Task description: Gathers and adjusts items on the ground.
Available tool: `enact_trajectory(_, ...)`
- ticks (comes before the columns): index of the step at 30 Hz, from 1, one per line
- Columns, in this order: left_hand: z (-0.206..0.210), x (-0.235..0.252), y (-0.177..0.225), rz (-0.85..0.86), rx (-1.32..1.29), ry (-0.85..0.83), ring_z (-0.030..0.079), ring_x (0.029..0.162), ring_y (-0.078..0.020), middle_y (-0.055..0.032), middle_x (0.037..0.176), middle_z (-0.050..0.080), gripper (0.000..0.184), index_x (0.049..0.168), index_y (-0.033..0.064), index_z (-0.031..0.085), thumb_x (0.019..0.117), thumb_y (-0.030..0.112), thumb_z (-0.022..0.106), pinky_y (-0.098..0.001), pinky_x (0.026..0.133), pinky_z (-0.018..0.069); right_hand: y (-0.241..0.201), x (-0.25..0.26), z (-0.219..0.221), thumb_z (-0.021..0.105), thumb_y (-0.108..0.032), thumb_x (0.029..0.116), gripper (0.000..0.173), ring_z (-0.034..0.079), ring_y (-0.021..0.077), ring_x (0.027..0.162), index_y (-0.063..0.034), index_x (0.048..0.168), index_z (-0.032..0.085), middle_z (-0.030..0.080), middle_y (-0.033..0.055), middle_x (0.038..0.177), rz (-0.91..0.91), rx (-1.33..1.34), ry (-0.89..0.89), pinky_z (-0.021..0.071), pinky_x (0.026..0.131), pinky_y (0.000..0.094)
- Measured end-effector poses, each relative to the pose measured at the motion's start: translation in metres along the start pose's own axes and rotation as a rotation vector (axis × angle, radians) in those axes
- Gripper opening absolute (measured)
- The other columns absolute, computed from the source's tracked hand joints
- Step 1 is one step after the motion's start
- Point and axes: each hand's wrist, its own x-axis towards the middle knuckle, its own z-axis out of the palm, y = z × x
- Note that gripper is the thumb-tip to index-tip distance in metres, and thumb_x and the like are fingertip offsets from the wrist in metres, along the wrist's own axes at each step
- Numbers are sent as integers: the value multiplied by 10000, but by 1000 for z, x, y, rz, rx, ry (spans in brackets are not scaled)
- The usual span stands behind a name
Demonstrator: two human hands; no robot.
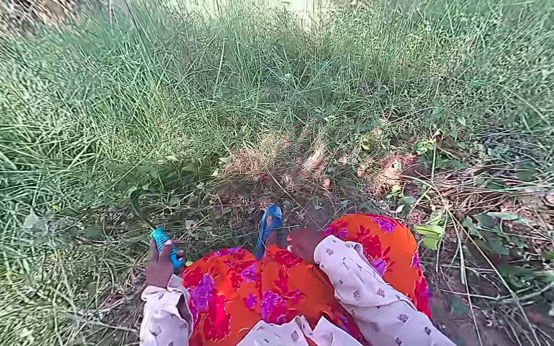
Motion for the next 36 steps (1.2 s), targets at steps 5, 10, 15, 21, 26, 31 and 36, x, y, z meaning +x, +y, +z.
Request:
enact_trajectory(5, 114, -63, -14, 120, 222, -379, 654, 789, -117, -156, 1226, 645, 732, 1597, 71, 320, 943, 84, 649, -287, 693, 566, -2, 7, 5, 466, -367, 1099, 524, 637, 348, 1208, -17, 1489, 482, 642, 233, 1314, -87, 432, 263, 467, 1079, 532)
enact_trajectory(10, 187, -110, -24, 168, 780, -742, 598, 1283, -391, -215, 1437, 580, 824, 1609, 138, 325, 901, 219, 740, -593, 1089, 451, -19, 33, 40, 546, -318, 1074, 680, 533, 330, 1358, 57, 1564, 260, 521, 293, 1453, 51, 1034, 562, 401, 1166, 462)
enact_trajectory(15, 196, -112, -75, 316, 533, -853, 612, 1288, -276, -182, 1420, 609, 857, 1544, 18, 415, 855, 439, 700, -458, 1098, 482, 2, 49, 37, 534, -243, 1086, 445, 643, 310, 1079, 63, 1404, 478, 652, 250, 1197, 299, 1406, 891, 503, 965, 478)
enact_trajectory(21, 179, -85, -74, -350, -45, -717, 671, 925, -127, -145, 1259, 653, 408, 1474, -10, 419, 1124, 191, 362, -282, 795, 539, 41, 31, -55, 474, -156, 1104, 249, 595, 156, 624, 23, 1277, 474, 573, 107, 868, 235, 1722, 1091, 547, 580, 290)
enact_trajectory(26, 179, -66, -85, -604, -259, -385, 595, 620, -64, -54, 943, 685, 293, 1309, 42, 548, 1105, 177, 389, -202, 542, 487, 151, 25, -116, 573, -258, 1072, 438, 670, 304, 1043, 38, 1392, 530, 651, 238, 1213, 626, 1218, 1251, 538, 919, 442)
enact_trajectory(31, 176, -72, -81, -467, -220, -548, 623, 679, -74, -61, 984, 691, 313, 1376, 9, 516, 1100, 109, 407, -218, 606, 512, 187, 22, -103, 484, -276, 1106, 505, 489, 347, 1410, 78, 1466, 468, 504, 265, 1500, 816, 816, 829, 366, 1177, 475)
enact_trajectory(36, 179, -73, -72, -455, -144, -609, 615, 734, -65, -56, 1031, 670, 337, 1417, 23, 488, 1099, 113, 421, -209, 647, 505, 100, 27, -87, 566, -277, 1068, 520, 573, 348, 1299, 78, 1439, 482, 557, 277, 1414, 691, 905, 772, 448, 1103, 474)
